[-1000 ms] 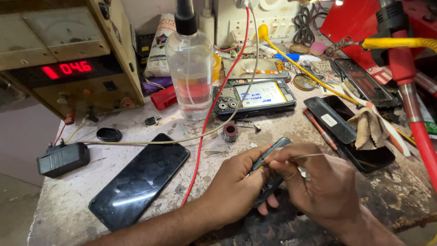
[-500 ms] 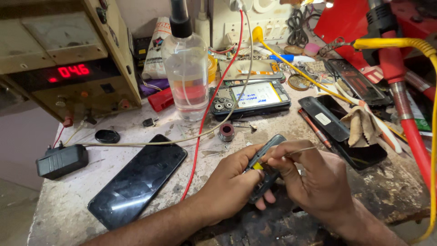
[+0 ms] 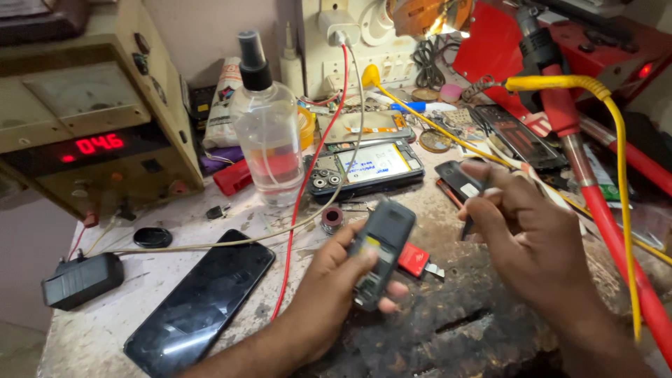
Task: The person assembles a feature phone by inserting the motherboard, battery, and SIM card into the chassis, then closing the back cover and powering the device on. The phone displays a boot logo and a functional screen.
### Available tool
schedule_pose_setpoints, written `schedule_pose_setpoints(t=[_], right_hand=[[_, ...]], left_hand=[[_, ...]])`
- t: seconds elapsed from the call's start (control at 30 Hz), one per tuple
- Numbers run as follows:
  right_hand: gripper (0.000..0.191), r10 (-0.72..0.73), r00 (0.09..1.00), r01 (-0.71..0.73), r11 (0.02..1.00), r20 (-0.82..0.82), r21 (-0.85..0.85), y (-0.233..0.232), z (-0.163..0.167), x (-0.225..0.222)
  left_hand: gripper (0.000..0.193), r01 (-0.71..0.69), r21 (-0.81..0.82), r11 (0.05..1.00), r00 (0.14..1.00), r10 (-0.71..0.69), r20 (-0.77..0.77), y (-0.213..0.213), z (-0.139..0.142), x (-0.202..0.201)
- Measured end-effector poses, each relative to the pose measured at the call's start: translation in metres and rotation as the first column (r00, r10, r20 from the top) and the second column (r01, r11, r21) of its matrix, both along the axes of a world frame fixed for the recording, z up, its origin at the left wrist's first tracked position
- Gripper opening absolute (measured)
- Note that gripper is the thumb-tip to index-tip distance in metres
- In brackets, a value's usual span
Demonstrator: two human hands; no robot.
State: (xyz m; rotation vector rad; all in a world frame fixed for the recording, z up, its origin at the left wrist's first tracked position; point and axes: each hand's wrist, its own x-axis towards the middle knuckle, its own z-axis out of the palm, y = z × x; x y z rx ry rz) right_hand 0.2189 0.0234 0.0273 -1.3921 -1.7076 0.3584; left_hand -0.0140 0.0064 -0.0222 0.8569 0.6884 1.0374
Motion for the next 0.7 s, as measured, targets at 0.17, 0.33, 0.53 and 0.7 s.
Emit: schedule_pose_setpoints(t=[0.17,0.33,0.53,0.7], right_hand=[[0.029,-0.236,0.73,-0.018,0.932,0.641,0.363,0.011,-0.017,0.007],[0.029,-0.116,0.765,0.166,0.986,0.634,-0.021,0.006,-0.017,-0.01],[0.048,0.168,0.776,-0.279,0.956,0.608,0.091,-0.001,-0.006,-0.04],[0.06,0.239,0.835,-0.159,0.967,0.496,-0.199,0.001,0.003,-0.044]], left_hand=[[0.033,-0.116,0.089,0.989,0.993,0.113,0.038,0.007,-0.001,-0.004],[0.032,-0.165,0.093,0.982,0.986,0.161,0.044,0.005,0.0,-0.002],[0.036,-0.163,0.071,0.984,0.975,0.15,0.162,0.003,0.002,-0.003],[0.035,-0.153,0.11,0.982,0.962,0.122,0.246,0.005,0.0,-0.001]])
